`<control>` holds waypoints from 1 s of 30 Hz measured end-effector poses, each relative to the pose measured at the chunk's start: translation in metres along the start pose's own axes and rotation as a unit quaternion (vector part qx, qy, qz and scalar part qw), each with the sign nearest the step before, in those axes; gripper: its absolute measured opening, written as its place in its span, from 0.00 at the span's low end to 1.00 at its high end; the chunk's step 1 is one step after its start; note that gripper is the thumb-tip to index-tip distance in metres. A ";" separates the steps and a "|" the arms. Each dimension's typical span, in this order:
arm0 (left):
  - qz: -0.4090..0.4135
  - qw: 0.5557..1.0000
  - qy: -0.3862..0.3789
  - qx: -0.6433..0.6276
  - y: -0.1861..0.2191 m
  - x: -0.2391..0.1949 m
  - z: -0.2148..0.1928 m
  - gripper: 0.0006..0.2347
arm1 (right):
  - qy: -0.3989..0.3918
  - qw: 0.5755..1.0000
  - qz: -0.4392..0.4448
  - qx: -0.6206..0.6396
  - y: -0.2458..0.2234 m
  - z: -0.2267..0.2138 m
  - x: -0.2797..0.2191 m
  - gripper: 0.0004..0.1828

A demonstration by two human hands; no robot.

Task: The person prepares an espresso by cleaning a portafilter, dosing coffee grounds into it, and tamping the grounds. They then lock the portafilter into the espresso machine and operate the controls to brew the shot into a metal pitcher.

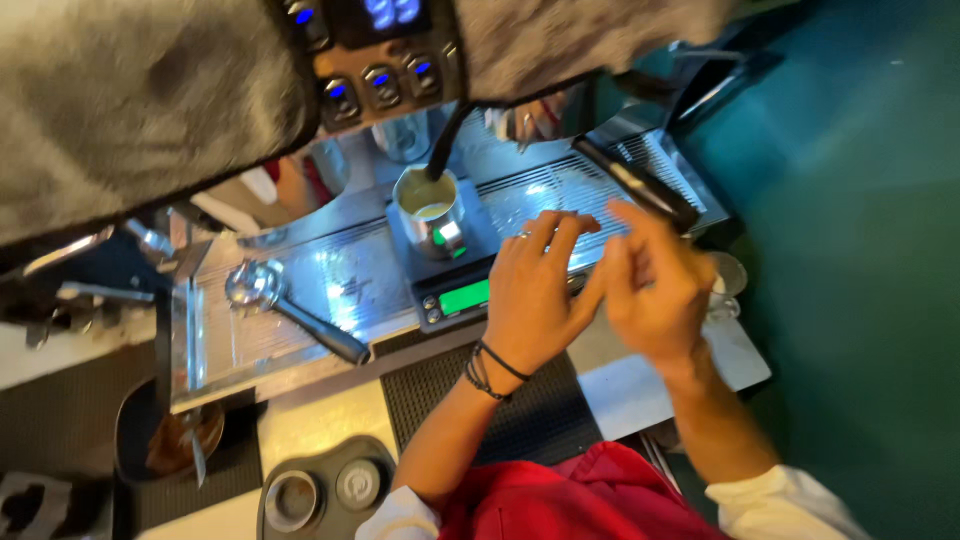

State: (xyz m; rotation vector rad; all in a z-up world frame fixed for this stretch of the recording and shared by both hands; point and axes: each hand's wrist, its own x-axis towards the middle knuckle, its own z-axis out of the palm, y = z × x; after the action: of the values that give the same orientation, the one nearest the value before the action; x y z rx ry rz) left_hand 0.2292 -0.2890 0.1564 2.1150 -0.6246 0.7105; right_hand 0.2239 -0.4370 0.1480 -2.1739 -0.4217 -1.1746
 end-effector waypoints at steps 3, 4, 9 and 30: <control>-0.022 0.997 -0.024 0.070 -0.021 -0.027 -0.022 0.13 | -0.058 0.995 0.030 0.078 -0.020 0.027 -0.038 0.13; -0.034 0.996 -0.023 0.074 -0.029 -0.039 -0.028 0.13 | -0.068 0.994 0.030 0.085 -0.020 0.036 -0.048 0.13; -0.105 0.963 -0.035 0.245 -0.063 -0.090 -0.058 0.15 | -0.144 0.988 0.000 0.048 -0.020 0.073 -0.081 0.15; -0.110 0.958 -0.027 0.262 -0.109 -0.116 -0.022 0.25 | -0.230 0.969 0.029 -0.086 0.018 0.080 -0.102 0.34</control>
State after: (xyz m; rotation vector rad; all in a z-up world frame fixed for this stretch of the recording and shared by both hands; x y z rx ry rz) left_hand 0.2092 -0.1888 0.0329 2.6463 -0.2301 0.7497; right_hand 0.2281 -0.3965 0.0231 -2.5940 -0.4580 -0.6863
